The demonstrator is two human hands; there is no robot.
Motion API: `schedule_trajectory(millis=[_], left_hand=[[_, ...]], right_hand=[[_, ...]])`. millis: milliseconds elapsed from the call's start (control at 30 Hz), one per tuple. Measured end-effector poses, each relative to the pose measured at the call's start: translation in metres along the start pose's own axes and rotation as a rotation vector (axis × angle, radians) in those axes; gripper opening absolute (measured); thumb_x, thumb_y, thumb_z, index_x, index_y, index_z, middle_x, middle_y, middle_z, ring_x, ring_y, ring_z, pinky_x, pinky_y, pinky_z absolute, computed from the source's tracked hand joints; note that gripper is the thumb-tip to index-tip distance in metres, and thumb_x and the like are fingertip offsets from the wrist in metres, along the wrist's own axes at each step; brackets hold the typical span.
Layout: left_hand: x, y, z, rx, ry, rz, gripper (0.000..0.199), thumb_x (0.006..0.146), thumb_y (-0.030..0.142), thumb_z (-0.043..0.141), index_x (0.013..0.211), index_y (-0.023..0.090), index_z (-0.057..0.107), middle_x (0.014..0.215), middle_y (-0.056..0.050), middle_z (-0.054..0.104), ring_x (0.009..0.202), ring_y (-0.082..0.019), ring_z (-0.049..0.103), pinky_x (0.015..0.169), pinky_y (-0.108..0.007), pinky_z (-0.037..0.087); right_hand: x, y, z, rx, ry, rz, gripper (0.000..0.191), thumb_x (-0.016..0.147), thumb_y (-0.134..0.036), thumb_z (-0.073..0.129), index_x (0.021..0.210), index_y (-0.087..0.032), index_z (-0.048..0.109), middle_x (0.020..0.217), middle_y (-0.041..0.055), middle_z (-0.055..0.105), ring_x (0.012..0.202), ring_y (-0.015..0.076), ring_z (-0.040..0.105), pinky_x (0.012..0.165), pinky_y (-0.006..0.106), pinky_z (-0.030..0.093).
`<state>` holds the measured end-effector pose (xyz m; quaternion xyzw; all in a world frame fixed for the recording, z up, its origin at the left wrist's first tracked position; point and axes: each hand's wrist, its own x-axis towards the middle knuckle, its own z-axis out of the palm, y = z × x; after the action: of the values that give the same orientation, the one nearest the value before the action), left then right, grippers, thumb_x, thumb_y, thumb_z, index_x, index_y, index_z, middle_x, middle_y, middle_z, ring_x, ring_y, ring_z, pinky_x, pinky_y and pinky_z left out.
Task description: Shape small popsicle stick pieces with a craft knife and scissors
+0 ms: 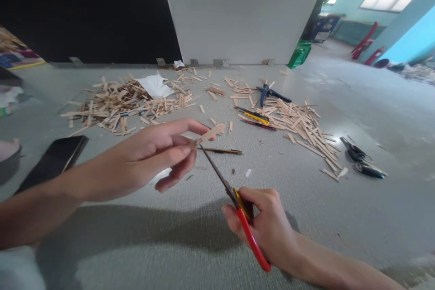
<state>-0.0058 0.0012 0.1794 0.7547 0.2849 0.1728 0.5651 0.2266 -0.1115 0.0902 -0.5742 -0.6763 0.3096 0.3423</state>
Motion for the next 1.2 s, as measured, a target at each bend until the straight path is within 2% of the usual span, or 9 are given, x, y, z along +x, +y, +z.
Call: schedule_trajectory(millis=[567,800,967,1200], left_hand=[[0.0011,-0.0027,0.002,0.004,-0.021,-0.005,0.031,0.108,0.019,0.044,0.137,0.023,0.054,0.07,0.006,0.06,0.053,-0.009,0.052,0.054,-0.019,0.045],[0.0002,0.0011,0.0013,0.034,-0.046,-0.015,0.027,0.109,0.017,0.046,0.132,0.025,0.057,0.071,0.007,0.063,0.053,-0.007,0.054,0.054,-0.016,0.047],[-0.0006,-0.0043,0.0026,0.088,-0.006,0.049,0.029,0.108,0.015,0.047,0.133,0.026,0.057,0.08,0.006,0.071,0.051,-0.005,0.057,0.051,-0.013,0.048],[-0.0001,-0.0062,0.0056,0.143,0.041,0.094,0.036,0.104,0.014,0.052,0.139,0.02,0.055,0.083,0.003,0.073,0.053,-0.006,0.064,0.052,-0.014,0.053]], right_hand=[[0.0001,-0.0014,0.0007,-0.017,0.006,-0.045,0.044,0.093,-0.036,0.059,0.06,-0.025,0.031,0.055,-0.0068,0.026,0.05,0.0098,0.023,0.044,0.024,0.023],[-0.0002,-0.0006,0.0025,-0.008,0.033,-0.117,0.041,0.093,-0.031,0.057,0.061,-0.024,0.032,0.055,-0.0076,0.025,0.049,0.0085,0.022,0.042,0.021,0.022],[0.0,-0.0015,0.0023,0.003,0.031,-0.115,0.042,0.094,-0.03,0.056,0.061,-0.024,0.031,0.056,-0.0078,0.024,0.049,0.0084,0.021,0.042,0.02,0.021],[-0.0022,-0.0039,0.0019,0.024,0.007,-0.092,0.042,0.095,-0.032,0.056,0.061,-0.024,0.033,0.055,-0.0077,0.024,0.048,0.0082,0.022,0.041,0.02,0.021]])
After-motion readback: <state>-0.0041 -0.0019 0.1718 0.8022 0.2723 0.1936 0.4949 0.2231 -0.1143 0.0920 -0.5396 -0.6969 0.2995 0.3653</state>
